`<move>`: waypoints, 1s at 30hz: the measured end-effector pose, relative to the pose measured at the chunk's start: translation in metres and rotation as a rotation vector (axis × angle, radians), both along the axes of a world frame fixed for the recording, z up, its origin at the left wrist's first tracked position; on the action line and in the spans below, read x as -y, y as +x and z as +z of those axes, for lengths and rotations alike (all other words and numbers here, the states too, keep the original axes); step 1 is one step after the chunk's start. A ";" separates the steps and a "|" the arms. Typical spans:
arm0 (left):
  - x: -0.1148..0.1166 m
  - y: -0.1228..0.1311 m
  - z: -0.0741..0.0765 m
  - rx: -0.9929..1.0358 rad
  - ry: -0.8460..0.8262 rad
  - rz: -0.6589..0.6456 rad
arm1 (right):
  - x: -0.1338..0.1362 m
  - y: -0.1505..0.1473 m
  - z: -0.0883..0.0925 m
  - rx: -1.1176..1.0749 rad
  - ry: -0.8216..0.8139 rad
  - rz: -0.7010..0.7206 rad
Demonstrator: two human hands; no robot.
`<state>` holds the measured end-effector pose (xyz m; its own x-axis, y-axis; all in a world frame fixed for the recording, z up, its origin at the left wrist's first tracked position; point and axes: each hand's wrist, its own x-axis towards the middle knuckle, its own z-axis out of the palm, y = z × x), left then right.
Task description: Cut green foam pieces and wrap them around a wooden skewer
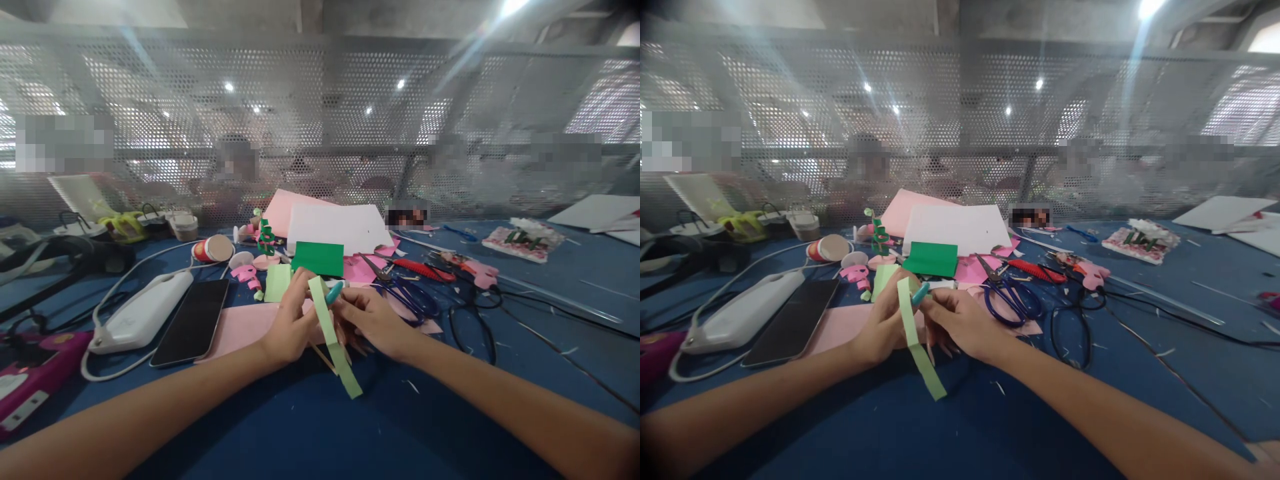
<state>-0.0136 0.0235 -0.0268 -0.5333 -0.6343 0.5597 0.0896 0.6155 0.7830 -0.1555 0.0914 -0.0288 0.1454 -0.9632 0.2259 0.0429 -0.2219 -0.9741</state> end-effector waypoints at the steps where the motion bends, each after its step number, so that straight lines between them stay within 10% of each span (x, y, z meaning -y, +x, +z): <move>1: 0.001 -0.001 -0.001 0.008 -0.001 0.014 | 0.000 0.000 0.000 -0.011 -0.012 -0.004; 8: -0.003 -0.003 -0.005 0.098 0.503 -0.282 | 0.002 -0.001 -0.001 -0.086 -0.018 -0.023; 30: 0.006 -0.009 0.000 -0.046 0.955 -0.354 | 0.002 -0.012 -0.006 -0.233 -0.175 -0.077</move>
